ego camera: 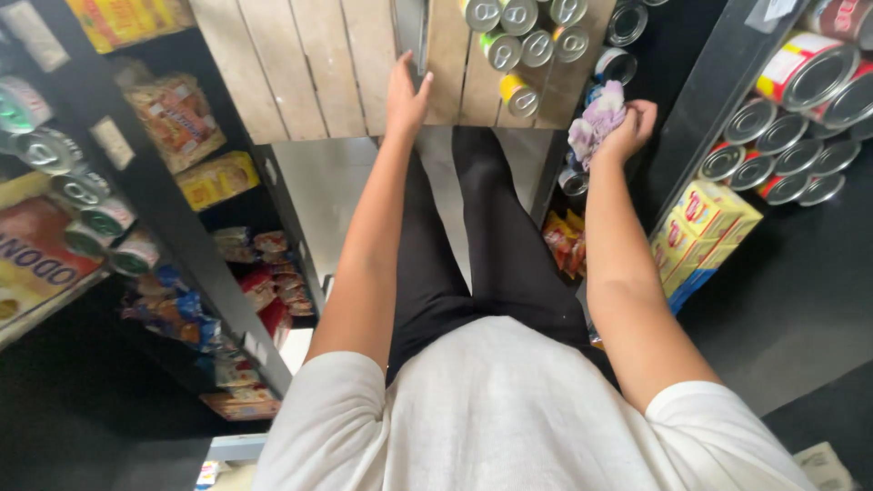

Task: Wiping canned goods with a cloth and arranging them on store shelves.

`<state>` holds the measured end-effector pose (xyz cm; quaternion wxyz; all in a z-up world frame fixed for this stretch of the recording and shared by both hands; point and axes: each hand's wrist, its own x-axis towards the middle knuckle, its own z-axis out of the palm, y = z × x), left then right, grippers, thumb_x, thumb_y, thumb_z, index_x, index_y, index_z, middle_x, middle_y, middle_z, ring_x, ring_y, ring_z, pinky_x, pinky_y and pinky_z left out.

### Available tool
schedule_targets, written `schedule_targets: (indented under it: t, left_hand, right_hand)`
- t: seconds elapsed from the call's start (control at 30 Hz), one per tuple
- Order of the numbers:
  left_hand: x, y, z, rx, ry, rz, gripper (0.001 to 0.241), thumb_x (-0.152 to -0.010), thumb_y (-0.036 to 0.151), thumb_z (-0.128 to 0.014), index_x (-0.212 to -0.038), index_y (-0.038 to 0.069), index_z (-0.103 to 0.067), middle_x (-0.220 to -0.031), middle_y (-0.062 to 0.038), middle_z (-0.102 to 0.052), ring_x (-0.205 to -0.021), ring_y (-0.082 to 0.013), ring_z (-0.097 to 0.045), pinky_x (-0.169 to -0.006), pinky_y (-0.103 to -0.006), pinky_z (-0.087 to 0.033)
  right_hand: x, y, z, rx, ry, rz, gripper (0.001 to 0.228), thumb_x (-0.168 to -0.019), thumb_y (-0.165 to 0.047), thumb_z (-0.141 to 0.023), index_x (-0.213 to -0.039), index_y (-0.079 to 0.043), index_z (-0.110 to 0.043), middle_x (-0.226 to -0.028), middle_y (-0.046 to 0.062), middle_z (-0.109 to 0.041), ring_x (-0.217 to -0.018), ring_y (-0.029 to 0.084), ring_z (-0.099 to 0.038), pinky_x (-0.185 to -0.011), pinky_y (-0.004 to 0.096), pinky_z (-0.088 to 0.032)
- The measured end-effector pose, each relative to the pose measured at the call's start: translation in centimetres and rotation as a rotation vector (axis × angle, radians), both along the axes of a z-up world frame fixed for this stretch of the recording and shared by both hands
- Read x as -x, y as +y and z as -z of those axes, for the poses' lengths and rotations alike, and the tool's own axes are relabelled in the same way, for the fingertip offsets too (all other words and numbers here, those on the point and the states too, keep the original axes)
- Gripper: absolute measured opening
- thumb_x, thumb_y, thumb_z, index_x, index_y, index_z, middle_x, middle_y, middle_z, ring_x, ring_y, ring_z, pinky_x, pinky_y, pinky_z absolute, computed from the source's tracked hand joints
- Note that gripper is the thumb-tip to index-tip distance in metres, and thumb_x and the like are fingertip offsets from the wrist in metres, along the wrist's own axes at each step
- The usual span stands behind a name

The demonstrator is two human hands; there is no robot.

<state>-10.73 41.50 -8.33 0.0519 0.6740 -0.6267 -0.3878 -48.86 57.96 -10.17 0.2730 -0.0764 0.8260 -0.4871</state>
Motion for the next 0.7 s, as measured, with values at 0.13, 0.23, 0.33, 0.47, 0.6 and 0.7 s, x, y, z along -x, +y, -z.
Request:
schedule_targets:
  t: [0.13,0.23,0.33,0.47,0.6,0.7]
  left_hand:
    - [1.9,-1.8,2.7,-0.092,0.049,-0.111,0.074,-0.097,0.03,-0.072,-0.154,0.004,-0.033,-0.155,-0.019,-0.046,-0.144,-0.0333,-0.047,-0.12,-0.0396,-0.039]
    - [3.9,-2.4,3.2,-0.157,-0.197,-0.109,0.082,-0.096,0.047,-0.069,-0.157,0.007,-0.03,-0.158,-0.014,-0.045,-0.144,-0.0309,-0.05,-0.116,-0.0388,-0.043]
    - [5.0,-3.0,4.7,-0.177,-0.025,-0.234,0.083,-0.096,0.045,-0.069,-0.154,-0.001,-0.031,-0.155,-0.024,-0.047,-0.143,-0.035,-0.051,-0.117,-0.0392,-0.042]
    - [4.7,-3.6,6.5,-0.271,-0.006,-0.338,0.085,-0.093,0.062,-0.06,-0.152,0.005,-0.038,-0.149,-0.023,-0.054,-0.13,-0.0337,-0.061,-0.107,-0.0398,-0.05]
    - [4.8,-4.9,5.4,-0.473,0.091,-0.512,0.102,-0.081,0.075,-0.059,-0.153,0.004,-0.042,-0.155,-0.018,-0.05,-0.14,-0.0319,-0.054,-0.112,-0.0415,-0.047]
    - [5.3,-5.3,4.9,-0.495,0.148,-0.604,0.103,-0.079,0.072,-0.063,-0.151,0.002,-0.043,-0.152,-0.02,-0.054,-0.139,-0.0325,-0.056,-0.111,-0.0422,-0.048]
  right_hand:
    - [3.6,-2.0,6.6,-0.108,-0.472,0.055,0.025,-0.086,-0.008,-0.054,-0.111,-0.014,-0.053,-0.103,0.012,-0.063,-0.089,0.022,-0.064,-0.079,0.034,-0.057]
    - [4.2,-0.7,14.4,-0.045,-0.337,-0.153,0.041,-0.085,-0.016,-0.054,-0.125,-0.007,-0.055,-0.121,0.015,-0.053,-0.108,0.027,-0.053,-0.1,0.035,-0.046]
    - [3.2,-2.9,15.7,-0.116,-0.394,-0.306,0.048,-0.087,-0.012,-0.061,-0.134,-0.012,-0.051,-0.133,0.016,-0.05,-0.122,0.031,-0.052,-0.104,0.041,-0.045]
    - [2.2,-5.8,14.6,-0.168,-0.722,-0.393,0.05,-0.094,-0.034,-0.067,-0.137,-0.013,-0.053,-0.127,0.01,-0.064,-0.112,0.022,-0.064,-0.095,0.033,-0.053]
    - [2.3,-9.6,7.0,-0.273,-1.29,-0.23,0.08,-0.073,-0.073,-0.064,-0.107,0.0,-0.071,-0.085,0.012,-0.074,-0.071,0.027,-0.072,-0.066,0.035,-0.058]
    - [2.6,-9.6,8.2,-0.362,-1.205,-0.224,0.077,-0.081,-0.066,-0.062,-0.137,-0.012,-0.061,-0.106,0.007,-0.075,-0.086,0.02,-0.074,-0.075,0.035,-0.063]
